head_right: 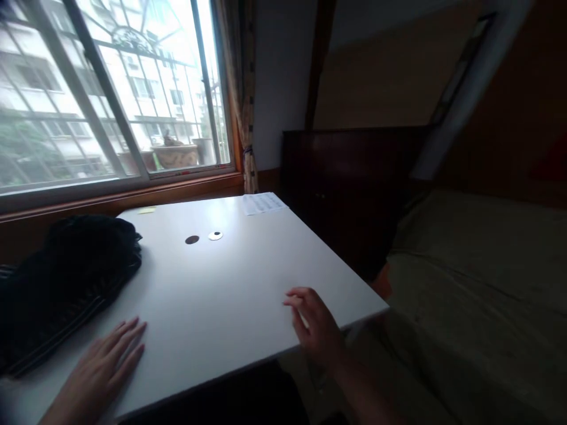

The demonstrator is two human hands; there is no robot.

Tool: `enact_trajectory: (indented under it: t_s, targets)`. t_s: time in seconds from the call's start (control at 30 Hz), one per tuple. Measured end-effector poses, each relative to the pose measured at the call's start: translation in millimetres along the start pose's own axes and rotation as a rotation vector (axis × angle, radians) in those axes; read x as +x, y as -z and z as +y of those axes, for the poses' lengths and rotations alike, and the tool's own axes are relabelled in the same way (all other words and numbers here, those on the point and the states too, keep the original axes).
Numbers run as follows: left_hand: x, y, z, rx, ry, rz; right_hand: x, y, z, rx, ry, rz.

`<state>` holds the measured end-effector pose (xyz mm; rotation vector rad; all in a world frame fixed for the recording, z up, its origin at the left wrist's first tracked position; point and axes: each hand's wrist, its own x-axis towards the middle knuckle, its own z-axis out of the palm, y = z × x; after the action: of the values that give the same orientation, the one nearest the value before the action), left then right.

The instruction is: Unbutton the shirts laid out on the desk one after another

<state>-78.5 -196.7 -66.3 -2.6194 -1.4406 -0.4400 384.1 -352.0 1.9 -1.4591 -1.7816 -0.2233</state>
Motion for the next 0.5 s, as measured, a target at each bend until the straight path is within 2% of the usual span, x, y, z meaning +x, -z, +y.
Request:
enact_trajectory:
  t_s: [0.1,0.23,0.33,0.5]
  targets:
    - [-0.6,3.3,5.7,0.045,0.002,0.02,38.7,-53.1,-23.4,-0.046,0.058,-0.224]
    - [-2.9,0.7,2.4,0.109,-0.032,0.075,54.1,-109.9,-41.9,-0.131,0.038,-0.443]
    - [-3.2,-7.6,-4.7,0.157,-0.086,0.147,52.3,-131.6,-42.8,-0.146,-0.01,-0.516]
    - [1.2,-16.6,-18.0,0.226,-0.175,0.266,47.3,-144.5,-28.3,-0.173,0.027,-0.488]
